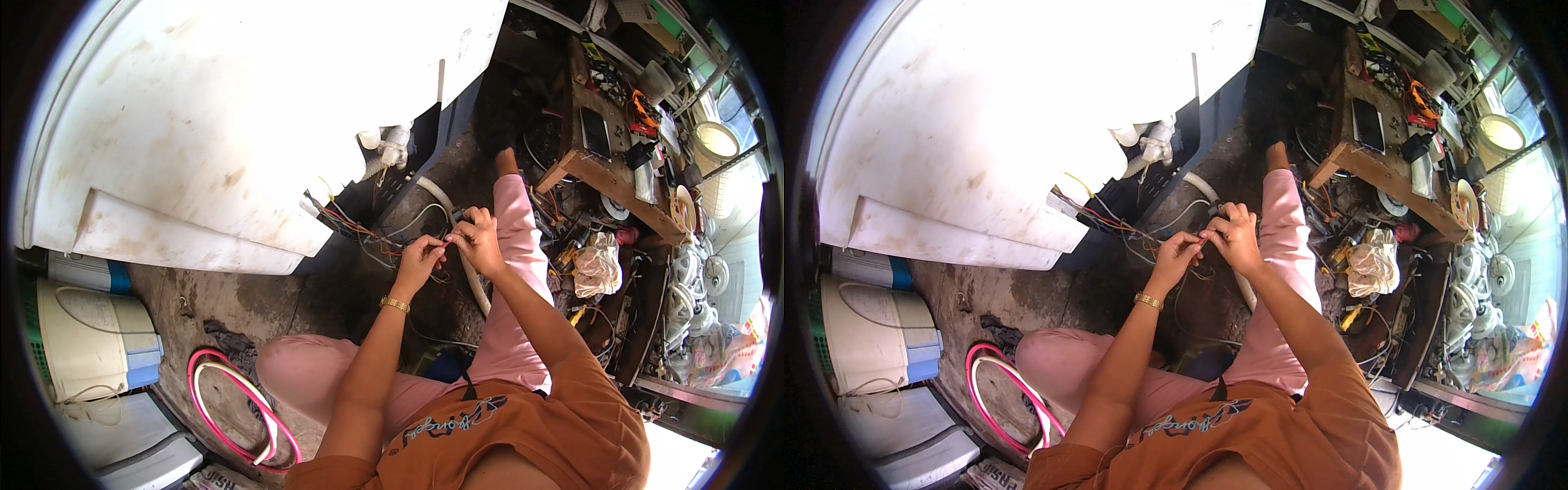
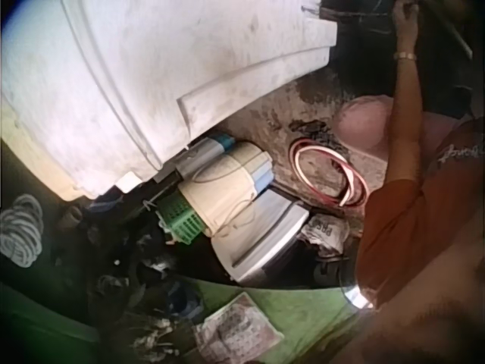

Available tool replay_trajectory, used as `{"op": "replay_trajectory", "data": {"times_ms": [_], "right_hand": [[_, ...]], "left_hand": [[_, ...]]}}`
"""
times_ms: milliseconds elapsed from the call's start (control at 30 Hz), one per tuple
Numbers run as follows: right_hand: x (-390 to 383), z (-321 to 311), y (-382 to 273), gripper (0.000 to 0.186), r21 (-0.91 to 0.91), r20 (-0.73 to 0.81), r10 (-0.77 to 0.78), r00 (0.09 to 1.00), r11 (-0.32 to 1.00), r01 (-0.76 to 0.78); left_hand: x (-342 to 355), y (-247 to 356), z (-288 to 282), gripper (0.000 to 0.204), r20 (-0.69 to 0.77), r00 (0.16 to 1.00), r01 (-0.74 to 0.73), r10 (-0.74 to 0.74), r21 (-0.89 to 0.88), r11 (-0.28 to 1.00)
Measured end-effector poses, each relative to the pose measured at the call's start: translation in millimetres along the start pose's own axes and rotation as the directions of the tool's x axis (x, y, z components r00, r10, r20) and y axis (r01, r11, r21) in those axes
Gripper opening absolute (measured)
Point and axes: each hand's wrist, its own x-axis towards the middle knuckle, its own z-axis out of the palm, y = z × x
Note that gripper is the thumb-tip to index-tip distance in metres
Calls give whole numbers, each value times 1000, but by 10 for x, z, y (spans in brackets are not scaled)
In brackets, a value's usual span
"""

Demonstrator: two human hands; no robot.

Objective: The person connects wires on a washing machine by hand and using yellow tape. They twist the wire ends together and secure the connection with the tape while kneeling on the workshop floor.

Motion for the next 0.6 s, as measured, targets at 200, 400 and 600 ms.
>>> {"op": "replay_trajectory", "data": {"times_ms": [200, 400, 600], "right_hand": [[-151, 153, 221, 16, 408, 44, 268, 962, 874, -262], [-456, 265, 168, 37, 539, 214, 415, 885, 705, -461], [-375, 260, 91, 37, 431, 174, 485, 857, 745, -509]], "left_hand": [[33, -1, 100, 8, -215, 976, 41, -28, 57, 998], [-3, 36, 175, 4, -329, 931, -27, 159, 372, 928], [-4, 68, 237, 6, -274, 926, -117, 261, 450, 886]]}}
